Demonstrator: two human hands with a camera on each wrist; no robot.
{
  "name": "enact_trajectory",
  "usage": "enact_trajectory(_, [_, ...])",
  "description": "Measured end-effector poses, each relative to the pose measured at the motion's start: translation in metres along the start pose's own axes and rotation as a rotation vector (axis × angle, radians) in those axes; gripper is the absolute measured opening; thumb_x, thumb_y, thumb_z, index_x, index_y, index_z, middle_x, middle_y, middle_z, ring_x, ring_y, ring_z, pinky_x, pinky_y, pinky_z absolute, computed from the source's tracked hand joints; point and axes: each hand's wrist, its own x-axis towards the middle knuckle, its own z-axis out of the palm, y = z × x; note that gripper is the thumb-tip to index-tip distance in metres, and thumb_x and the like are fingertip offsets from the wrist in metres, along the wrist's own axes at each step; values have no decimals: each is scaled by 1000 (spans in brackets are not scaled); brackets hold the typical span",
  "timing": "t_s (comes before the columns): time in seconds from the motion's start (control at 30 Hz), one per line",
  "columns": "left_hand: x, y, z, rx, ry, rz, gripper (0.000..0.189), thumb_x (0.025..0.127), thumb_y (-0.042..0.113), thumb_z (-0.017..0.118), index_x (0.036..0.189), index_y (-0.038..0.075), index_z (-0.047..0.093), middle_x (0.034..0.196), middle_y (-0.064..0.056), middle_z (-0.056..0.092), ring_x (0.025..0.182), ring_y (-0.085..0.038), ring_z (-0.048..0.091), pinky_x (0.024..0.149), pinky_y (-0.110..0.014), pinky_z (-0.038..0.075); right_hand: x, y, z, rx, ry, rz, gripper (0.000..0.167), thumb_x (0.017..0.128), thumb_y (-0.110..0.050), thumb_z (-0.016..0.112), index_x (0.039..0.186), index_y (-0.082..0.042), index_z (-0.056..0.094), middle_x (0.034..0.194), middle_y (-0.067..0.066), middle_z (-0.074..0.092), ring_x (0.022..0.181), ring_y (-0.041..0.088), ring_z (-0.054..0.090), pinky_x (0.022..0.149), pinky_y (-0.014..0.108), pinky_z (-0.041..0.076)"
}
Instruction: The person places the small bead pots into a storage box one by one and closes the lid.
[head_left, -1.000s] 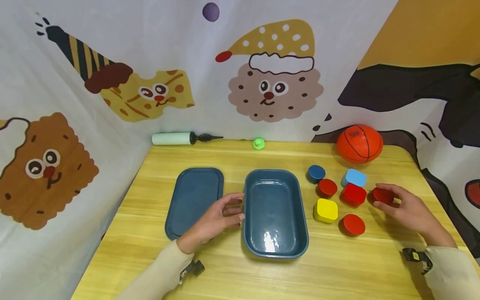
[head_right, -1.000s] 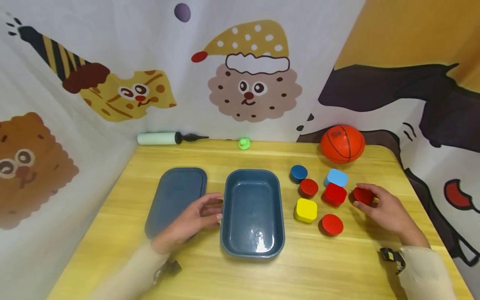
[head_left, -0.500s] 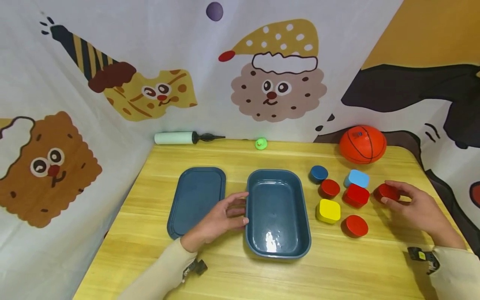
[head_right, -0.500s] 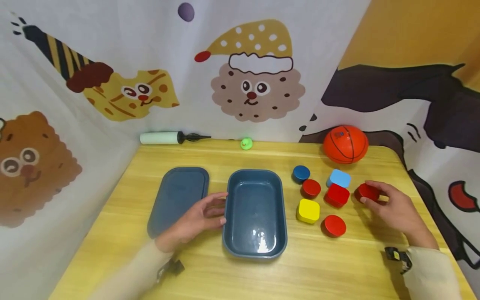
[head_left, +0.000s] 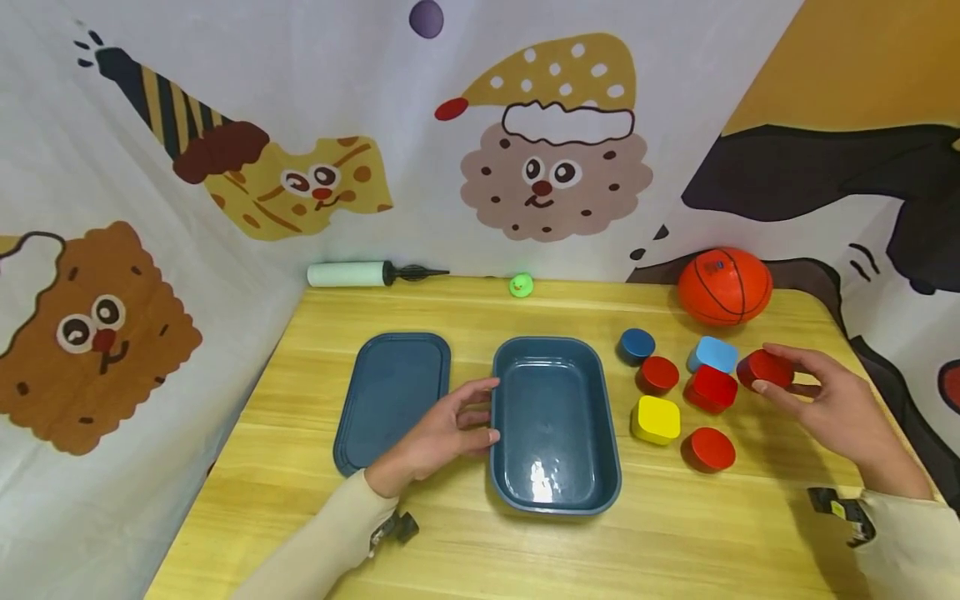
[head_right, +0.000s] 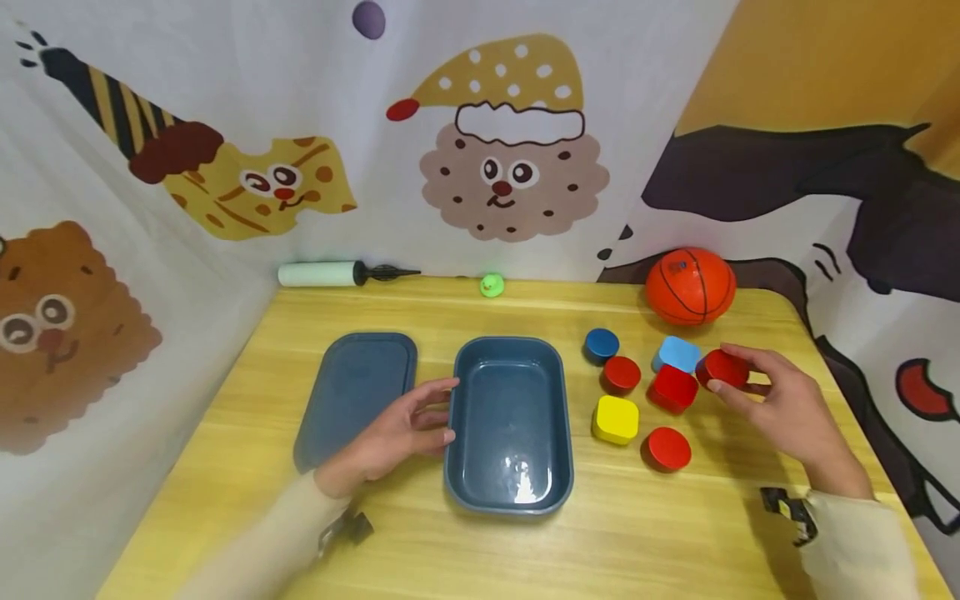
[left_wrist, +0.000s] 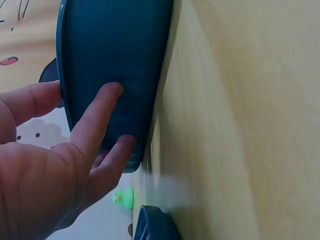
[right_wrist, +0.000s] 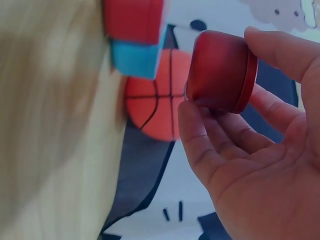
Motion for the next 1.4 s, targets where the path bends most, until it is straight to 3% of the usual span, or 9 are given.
enact_trajectory(0.13, [1, 0, -1, -3, -10, 0, 84, 98, -4, 69, 168, 9, 25, 164, -29, 34, 147, -51, 44, 98, -49, 61, 2, -18, 4, 9, 2, -36, 61, 94, -22, 83, 147, -3, 59, 141, 24, 59, 107, -21, 37, 76, -7, 38])
enact_trajectory(0.4, [2, -1, -2, 32, -22, -7, 84, 98, -4, 68, 168, 12, 25, 165, -27, 33, 148, -50, 44, 98, -47, 62, 9, -50, 22, 40, -41, -171, 59, 91, -17, 86, 143, -4, 63, 136, 23, 63, 107, -19, 43, 79, -3, 43])
enact_trajectory(0.63, [4, 0, -3, 40, -42, 4, 82, 99, -5, 66, 168, 10, 23, 165, -29, 31, 149, -50, 42, 98, -45, 62, 15, -82, 43, 23, -44, -268, 61, 86, -20, 90, 142, -10, 66, 134, 14, 69, 106, 6, 56, 82, 3, 46])
enact_trajectory(0.73, [3, 1, -3, 35, -45, 6, 82, 99, -5, 66, 168, 9, 23, 164, -30, 31, 149, -52, 42, 98, -45, 62, 17, -95, 53, 43, -61, -357, 62, 84, -16, 91, 140, -7, 66, 129, 12, 70, 103, 5, 60, 82, 5, 49])
enact_trajectory(0.87, [3, 2, -2, 32, -46, 7, 82, 99, -4, 66, 168, 9, 23, 163, -31, 31, 148, -52, 42, 97, -46, 62, 18, -112, 66, 80, -116, -419, 62, 83, -16, 92, 139, -6, 66, 127, 8, 70, 98, 2, 64, 78, 14, 58])
enact_trajectory(1.07, [3, 1, -2, 14, -45, 6, 83, 98, -4, 66, 168, 9, 23, 163, -31, 32, 148, -52, 43, 97, -46, 62, 11, -137, 84, 85, -225, -427, 64, 84, -28, 92, 140, -10, 67, 127, 3, 71, 100, 15, 72, 82, 38, 66])
enact_trajectory(1.4, [6, 0, -3, 6, -31, -8, 82, 97, -2, 68, 167, 10, 26, 160, -30, 36, 145, -49, 47, 95, -45, 63, -3, -174, 120, 32, -423, -536, 64, 86, -39, 90, 142, -16, 68, 132, -6, 71, 114, 13, 67, 92, 35, 62])
